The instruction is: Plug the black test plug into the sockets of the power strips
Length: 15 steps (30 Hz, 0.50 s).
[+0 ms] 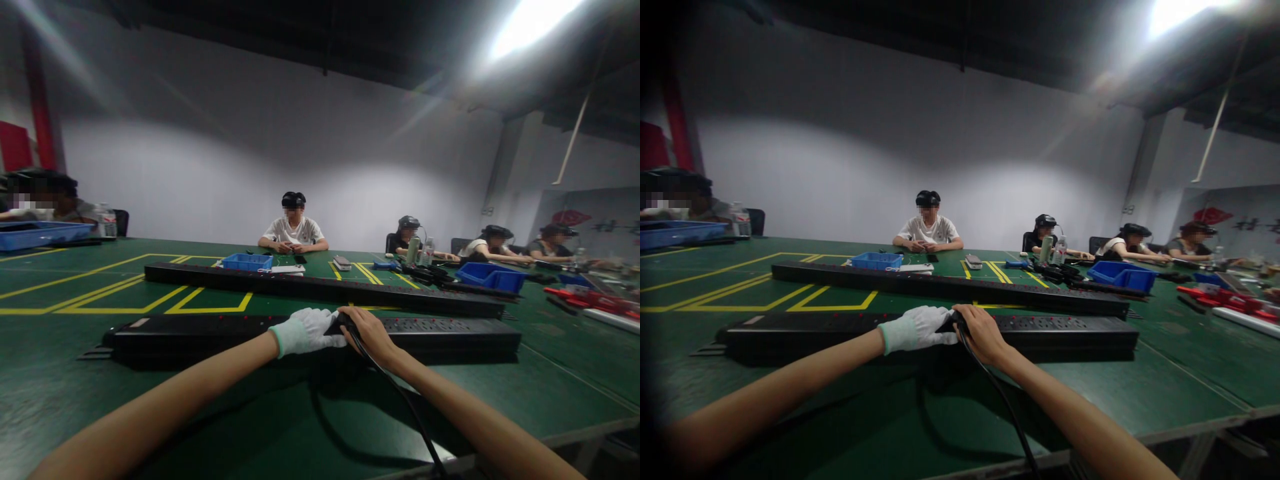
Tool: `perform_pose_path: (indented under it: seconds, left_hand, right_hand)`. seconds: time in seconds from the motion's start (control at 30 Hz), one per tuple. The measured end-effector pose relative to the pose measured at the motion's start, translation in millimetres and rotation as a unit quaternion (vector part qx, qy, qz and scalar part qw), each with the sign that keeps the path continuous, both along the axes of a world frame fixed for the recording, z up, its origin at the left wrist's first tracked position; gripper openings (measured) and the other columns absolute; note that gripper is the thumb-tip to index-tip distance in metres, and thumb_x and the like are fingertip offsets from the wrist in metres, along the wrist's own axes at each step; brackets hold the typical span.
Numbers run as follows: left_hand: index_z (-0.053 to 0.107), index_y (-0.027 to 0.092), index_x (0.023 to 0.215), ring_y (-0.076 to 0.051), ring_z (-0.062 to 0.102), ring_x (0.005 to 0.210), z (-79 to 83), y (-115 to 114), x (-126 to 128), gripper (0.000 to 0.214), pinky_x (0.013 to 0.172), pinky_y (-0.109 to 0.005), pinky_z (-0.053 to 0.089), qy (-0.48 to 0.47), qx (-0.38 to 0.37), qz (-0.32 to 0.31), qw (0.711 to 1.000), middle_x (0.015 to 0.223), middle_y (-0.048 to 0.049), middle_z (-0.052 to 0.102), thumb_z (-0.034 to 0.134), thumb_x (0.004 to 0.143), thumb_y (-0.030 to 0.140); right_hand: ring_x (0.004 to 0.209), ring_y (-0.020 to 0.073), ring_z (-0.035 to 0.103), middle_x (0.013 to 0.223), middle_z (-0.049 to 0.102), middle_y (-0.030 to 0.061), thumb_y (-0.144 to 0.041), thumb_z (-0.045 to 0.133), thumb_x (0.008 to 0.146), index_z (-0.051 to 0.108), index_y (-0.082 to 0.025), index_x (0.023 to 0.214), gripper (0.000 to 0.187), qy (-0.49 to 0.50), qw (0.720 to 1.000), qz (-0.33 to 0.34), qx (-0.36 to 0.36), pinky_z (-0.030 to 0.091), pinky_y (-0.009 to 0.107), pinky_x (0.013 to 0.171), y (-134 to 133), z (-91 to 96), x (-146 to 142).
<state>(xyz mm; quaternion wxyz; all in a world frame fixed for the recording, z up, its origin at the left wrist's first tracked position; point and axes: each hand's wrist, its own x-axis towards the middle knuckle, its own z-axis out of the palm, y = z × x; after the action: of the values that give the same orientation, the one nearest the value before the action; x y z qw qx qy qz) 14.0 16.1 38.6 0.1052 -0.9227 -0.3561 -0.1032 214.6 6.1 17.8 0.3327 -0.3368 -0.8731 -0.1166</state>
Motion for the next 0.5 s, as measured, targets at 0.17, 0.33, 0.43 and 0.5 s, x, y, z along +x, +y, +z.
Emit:
perform_pose_path:
  seconds: [0.17, 0.33, 0.43, 0.5]
  left_hand:
    - [0.051, 0.017, 0.108, -0.024, 0.061, 0.086, 2.7, -3.5, -1.1, 0.066, 0.077, -0.034, 0.043, -0.001, -0.001, -0.009, 1.0, 0.097, -0.0103, 0.062, 0.011, 0.087, 0.065]
    - [0.051, 0.018, 0.107, -0.022, 0.06, 0.085, 1.0, -3.1, -0.9, 0.057, 0.079, -0.034, 0.042, -0.002, 0.013, -0.016, 1.0, 0.096, -0.0099, 0.061, 0.011, 0.092, 0.054]
    - [0.05, 0.018, 0.109, -0.021, 0.059, 0.087, -1.3, -1.6, -1.6, 0.05, 0.08, -0.034, 0.042, -0.001, 0.021, -0.024, 0.999, 0.097, -0.0096, 0.061, 0.013, 0.094, 0.048]
    - [0.049, 0.019, 0.11, -0.021, 0.058, 0.088, -2.7, -0.9, -2.0, 0.048, 0.081, -0.034, 0.042, 0.002, 0.028, -0.024, 0.999, 0.097, -0.0095, 0.06, 0.013, 0.094, 0.046]
  right_hand:
    - [0.1, 0.0215, 0.056, 0.111, 0.059, 0.0084, -0.018, 0.046, 0.087, 0.045, -0.021, 0.122, 0.035, -0.002, 1.0, 0.007, -0.015, 0.045, 0.038, 0.088, 0.1, -0.3, 0.7]
    - [0.101, 0.0213, 0.055, 0.112, 0.058, 0.0083, -0.016, 0.048, 0.086, 0.046, -0.021, 0.12, 0.034, -0.003, 1.0, 0.006, -0.025, 0.045, 0.037, 0.089, -2.5, 1.4, 0.5]
    - [0.101, 0.0212, 0.055, 0.112, 0.058, 0.0087, -0.016, 0.048, 0.085, 0.045, -0.021, 0.122, 0.037, -0.008, 1.0, 0.007, -0.024, 0.044, 0.037, 0.09, -4.6, 3.1, 0.3]
    - [0.1, 0.0211, 0.055, 0.112, 0.058, 0.009, -0.016, 0.049, 0.084, 0.045, -0.02, 0.123, 0.039, -0.011, 1.0, 0.008, -0.023, 0.044, 0.036, 0.09, -5.7, 4.3, 0.3]
